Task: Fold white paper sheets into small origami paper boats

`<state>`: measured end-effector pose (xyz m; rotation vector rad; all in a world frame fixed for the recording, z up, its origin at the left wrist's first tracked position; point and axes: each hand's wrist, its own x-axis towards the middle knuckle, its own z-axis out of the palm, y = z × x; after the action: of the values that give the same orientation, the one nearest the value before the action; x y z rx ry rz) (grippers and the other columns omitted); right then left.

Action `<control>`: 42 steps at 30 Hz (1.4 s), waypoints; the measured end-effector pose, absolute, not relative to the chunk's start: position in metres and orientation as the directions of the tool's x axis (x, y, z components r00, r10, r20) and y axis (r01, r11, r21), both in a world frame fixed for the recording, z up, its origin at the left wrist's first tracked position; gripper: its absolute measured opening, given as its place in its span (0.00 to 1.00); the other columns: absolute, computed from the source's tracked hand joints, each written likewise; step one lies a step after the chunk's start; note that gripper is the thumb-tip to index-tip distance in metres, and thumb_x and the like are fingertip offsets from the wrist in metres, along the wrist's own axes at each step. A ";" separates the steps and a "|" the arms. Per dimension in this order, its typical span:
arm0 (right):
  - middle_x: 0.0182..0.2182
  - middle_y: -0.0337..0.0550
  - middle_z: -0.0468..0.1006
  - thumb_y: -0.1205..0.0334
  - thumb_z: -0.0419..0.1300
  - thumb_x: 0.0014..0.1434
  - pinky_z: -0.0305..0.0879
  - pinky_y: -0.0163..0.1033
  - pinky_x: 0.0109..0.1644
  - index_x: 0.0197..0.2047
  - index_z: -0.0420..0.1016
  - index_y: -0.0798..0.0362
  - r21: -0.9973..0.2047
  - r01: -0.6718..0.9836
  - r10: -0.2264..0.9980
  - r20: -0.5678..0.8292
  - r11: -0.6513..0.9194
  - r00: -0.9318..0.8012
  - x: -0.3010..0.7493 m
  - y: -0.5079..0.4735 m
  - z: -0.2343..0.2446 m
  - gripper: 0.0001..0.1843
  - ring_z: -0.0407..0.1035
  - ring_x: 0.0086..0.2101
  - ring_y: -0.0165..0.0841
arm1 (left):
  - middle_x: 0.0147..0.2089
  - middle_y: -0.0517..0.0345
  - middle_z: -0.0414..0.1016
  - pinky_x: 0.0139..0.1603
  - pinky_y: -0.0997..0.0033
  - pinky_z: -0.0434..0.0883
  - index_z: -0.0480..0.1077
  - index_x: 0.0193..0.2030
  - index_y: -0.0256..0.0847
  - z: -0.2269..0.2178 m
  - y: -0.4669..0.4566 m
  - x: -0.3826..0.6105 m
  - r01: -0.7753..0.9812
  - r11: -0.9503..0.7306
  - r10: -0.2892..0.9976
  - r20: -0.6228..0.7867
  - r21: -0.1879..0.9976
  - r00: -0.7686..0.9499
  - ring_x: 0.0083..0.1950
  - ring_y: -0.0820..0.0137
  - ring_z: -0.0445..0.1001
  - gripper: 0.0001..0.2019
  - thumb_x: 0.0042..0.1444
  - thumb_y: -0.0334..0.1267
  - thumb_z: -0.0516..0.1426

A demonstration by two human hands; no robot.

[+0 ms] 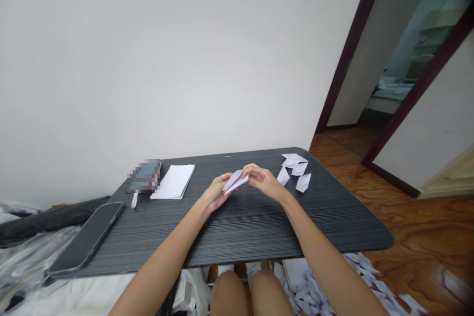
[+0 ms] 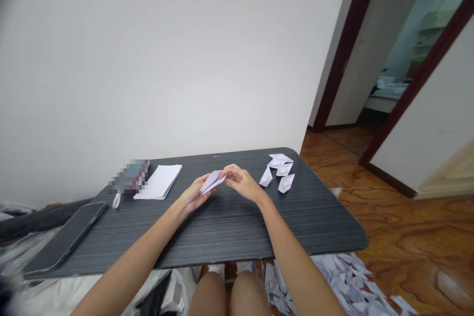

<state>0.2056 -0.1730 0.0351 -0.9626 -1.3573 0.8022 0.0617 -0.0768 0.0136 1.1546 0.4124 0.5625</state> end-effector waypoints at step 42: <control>0.26 0.43 0.74 0.59 0.55 0.49 0.61 0.35 0.35 0.24 0.72 0.56 -0.754 0.554 0.853 0.502 0.352 0.141 0.205 -0.171 0.027 0.10 0.66 0.29 0.30 | 0.29 0.54 0.75 0.31 0.75 0.69 0.72 0.29 0.35 0.029 -0.093 0.056 0.073 -0.710 0.622 0.575 0.701 0.531 0.28 0.72 0.72 0.09 0.49 0.37 0.53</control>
<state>0.2047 -0.1713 0.0275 -1.3209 -1.5340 0.3473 0.0558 -0.0933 0.0293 2.1493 0.5614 1.1449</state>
